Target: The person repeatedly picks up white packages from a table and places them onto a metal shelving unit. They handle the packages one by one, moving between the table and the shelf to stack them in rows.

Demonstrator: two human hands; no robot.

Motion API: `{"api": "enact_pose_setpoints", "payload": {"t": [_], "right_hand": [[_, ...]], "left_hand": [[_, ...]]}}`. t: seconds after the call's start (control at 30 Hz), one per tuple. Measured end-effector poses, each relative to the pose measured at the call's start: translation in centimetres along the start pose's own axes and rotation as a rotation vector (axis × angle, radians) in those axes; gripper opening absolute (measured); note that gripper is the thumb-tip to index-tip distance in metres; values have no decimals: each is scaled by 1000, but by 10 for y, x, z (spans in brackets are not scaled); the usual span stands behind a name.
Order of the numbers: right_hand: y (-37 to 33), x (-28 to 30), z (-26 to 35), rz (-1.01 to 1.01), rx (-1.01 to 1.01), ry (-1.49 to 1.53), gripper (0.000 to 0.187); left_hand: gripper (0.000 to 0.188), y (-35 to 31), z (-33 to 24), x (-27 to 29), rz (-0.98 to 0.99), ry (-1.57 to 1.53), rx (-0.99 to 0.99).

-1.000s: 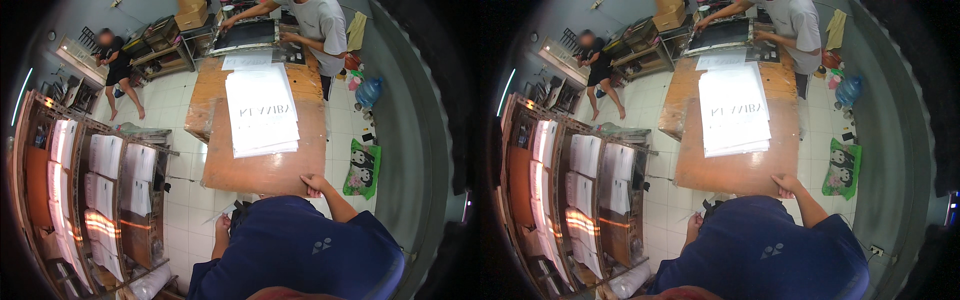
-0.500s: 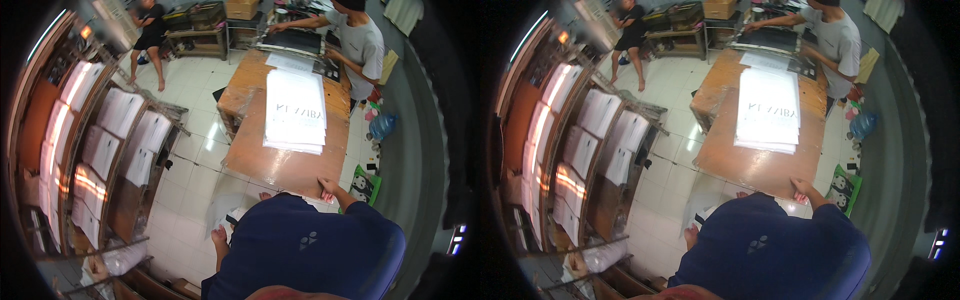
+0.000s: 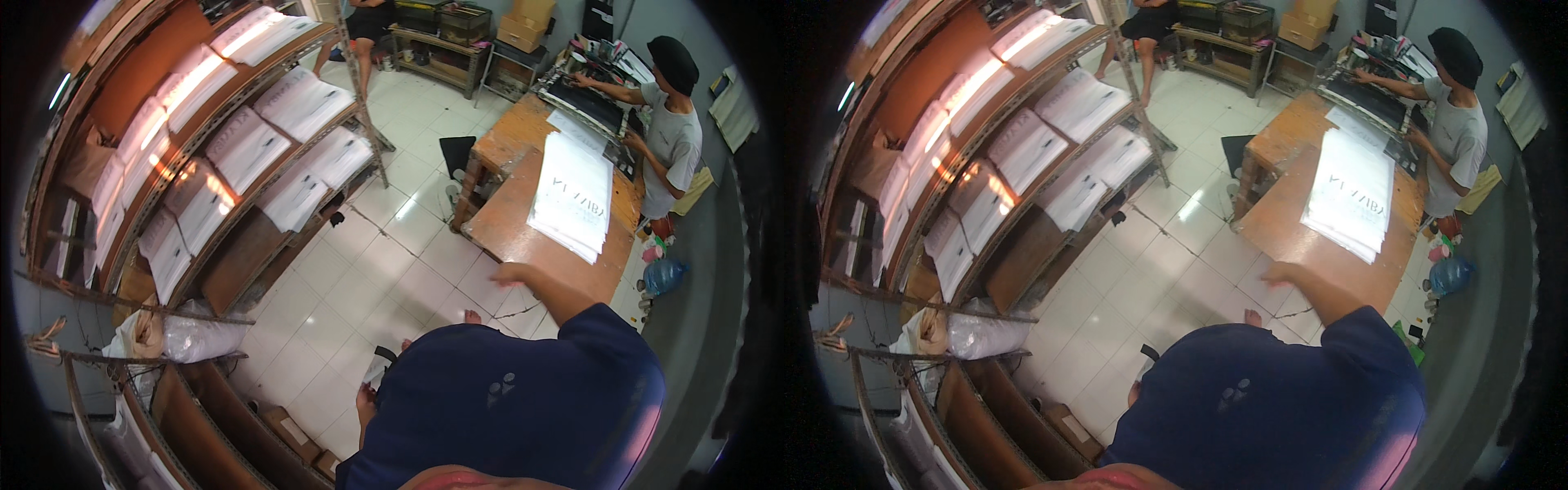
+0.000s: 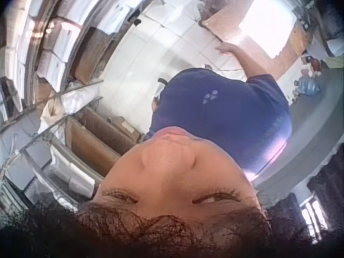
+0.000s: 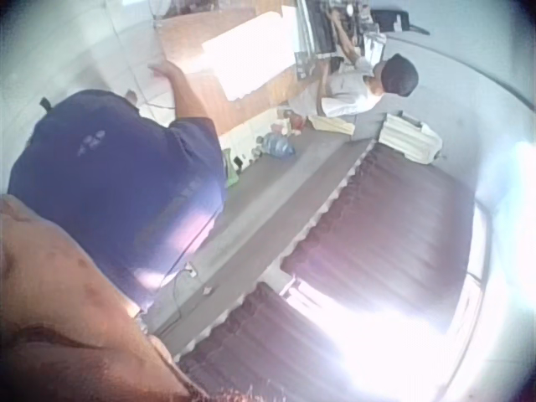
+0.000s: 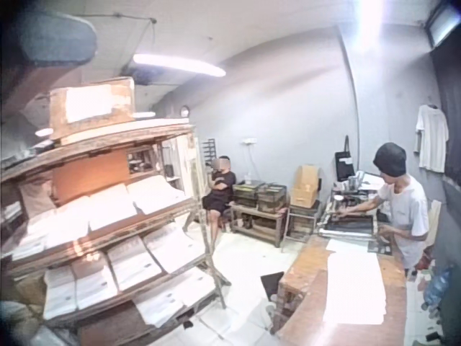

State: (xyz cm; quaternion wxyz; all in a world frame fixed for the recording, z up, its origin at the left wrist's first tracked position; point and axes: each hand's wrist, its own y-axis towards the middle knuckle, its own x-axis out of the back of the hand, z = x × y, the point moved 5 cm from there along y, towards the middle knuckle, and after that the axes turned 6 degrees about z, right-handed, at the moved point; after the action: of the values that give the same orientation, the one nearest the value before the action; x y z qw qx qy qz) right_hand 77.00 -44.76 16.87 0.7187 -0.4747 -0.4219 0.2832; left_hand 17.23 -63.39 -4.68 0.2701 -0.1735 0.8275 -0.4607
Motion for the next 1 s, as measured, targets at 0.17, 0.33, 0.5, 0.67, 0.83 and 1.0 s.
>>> {"api": "enact_pose_setpoints", "payload": {"t": [0.17,0.33,0.5,0.67,0.83,1.0], "right_hand": [[72,-148,233,54,846,-217,47],[89,-234,299,381,911,-495,62],[83,-229,305,371,898,-539,69],[66,-202,287,198,851,-499,66],[50,-155,221,-72,805,-31,60],[27,-54,68,-453,456,288,56]], "left_hand": [[20,-11,-21,30,-80,8,-98],[22,-12,-22,52,-118,-238,62],[24,-3,-24,66,-83,-239,93],[26,18,-33,45,-7,-186,116],[28,51,-51,-4,97,-88,167],[30,78,-40,-68,242,4,190]]}}
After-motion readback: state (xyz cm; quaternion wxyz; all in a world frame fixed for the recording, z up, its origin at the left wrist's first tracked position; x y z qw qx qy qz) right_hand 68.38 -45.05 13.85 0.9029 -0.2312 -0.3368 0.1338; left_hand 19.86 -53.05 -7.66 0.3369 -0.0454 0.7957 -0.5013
